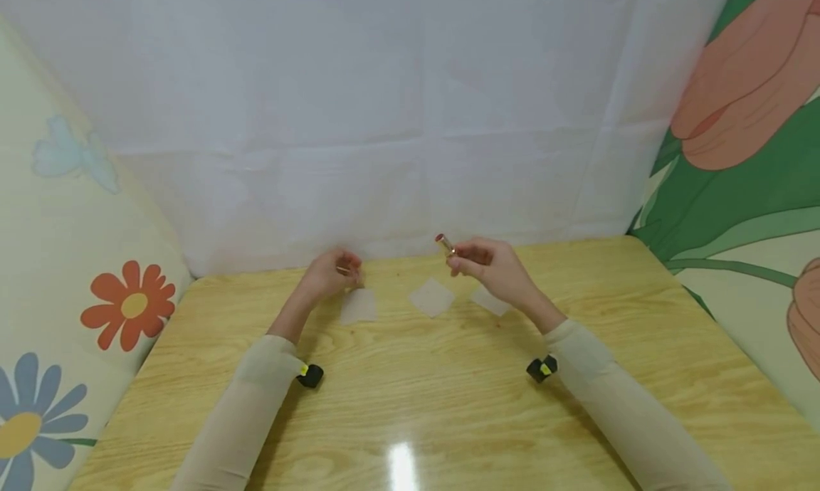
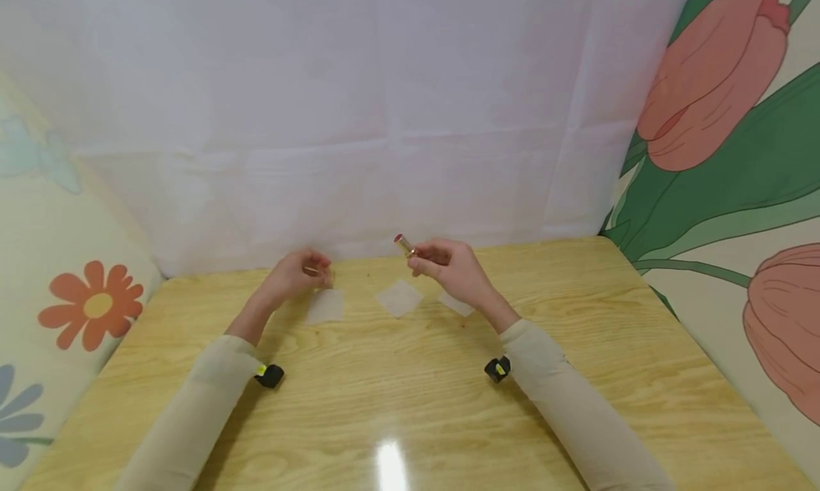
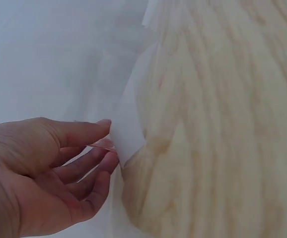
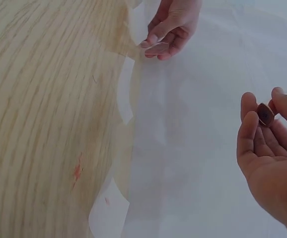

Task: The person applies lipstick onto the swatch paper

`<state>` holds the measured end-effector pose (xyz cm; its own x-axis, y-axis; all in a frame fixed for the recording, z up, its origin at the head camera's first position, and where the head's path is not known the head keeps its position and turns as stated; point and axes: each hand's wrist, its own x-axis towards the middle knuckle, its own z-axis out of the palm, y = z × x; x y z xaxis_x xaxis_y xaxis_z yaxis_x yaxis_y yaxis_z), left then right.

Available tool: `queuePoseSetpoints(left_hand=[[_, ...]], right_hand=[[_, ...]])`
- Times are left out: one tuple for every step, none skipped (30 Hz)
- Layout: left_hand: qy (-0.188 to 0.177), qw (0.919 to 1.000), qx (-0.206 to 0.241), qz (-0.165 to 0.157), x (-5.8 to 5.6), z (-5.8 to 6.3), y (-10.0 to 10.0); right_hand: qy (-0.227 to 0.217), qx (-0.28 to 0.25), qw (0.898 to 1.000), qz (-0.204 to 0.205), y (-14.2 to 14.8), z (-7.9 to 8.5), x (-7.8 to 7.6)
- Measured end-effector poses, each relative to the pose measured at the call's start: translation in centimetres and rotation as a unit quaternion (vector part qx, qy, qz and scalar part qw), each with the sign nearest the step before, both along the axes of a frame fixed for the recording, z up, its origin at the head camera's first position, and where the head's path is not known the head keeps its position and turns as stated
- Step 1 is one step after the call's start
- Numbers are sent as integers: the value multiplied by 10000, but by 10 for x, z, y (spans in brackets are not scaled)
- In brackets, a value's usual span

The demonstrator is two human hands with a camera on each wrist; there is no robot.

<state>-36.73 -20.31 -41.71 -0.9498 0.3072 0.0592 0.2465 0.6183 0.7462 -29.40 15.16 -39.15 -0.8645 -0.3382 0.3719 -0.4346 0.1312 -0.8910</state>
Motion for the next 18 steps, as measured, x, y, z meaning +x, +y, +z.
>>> queuePoseSetpoints(left_hand=[[-48, 10000, -12, -26, 1, 1, 0], [-90, 9999, -38, -107, 3, 3, 0], [-116, 9997, -94, -175, 4, 5, 0], [-138, 9995, -166, -228, 5, 8, -1], [-141, 9992, -274, -264, 6, 11, -1], [-116, 9987, -386, -307, 6, 14, -2], [-95, 9982, -485, -332, 7, 17, -2], [-58, 9977, -567, -359, 7, 20, -2], [-3, 9975, -608, -367, 8, 23, -2], [83, 9970, -665, -378, 9, 26, -1], [203, 9965, -706, -407, 10, 29, 0], [334, 9958, -733, -436, 10, 32, 2], [468, 9950, -748, -460, 12, 36, 5], [599, 9942, -752, -484, 14, 39, 8], [760, 9928, -765, -516, 15, 41, 11], [920, 9911, -798, -536, 17, 44, 15], [1055, 9898, -775, -568, 20, 45, 19], [1176, 9888, -710, -591, 22, 46, 23]], right_hand=[[14, -34, 10000, 4, 0, 0, 0], [41, -40, 10000, 1, 1, 0, 0], [62, -22, 10000, -7, 1, 0, 0], [72, -15, 10000, -3, 0, 1, 0], [83, -16, 10000, 7, 0, 2, 1], [81, -19, 10000, 17, 0, 3, 2], [82, -12, 10000, 24, 0, 4, 3], [79, -9, 10000, 27, -1, 5, 3], [69, -6, 10000, 28, -1, 5, 4], [64, -18, 10000, 39, -1, 6, 5], [62, -35, 10000, 47, -1, 6, 6], [63, -43, 10000, 51, 0, 6, 6], [65, -53, 10000, 44, 0, 6, 6], [66, -72, 9999, 44, 0, 6, 6], [64, -90, 9999, 50, 0, 6, 6], [67, -115, 9999, 63, 0, 6, 6], [62, -134, 9999, 77, 0, 5, 5], [70, -144, 9998, 88, 0, 5, 5]])
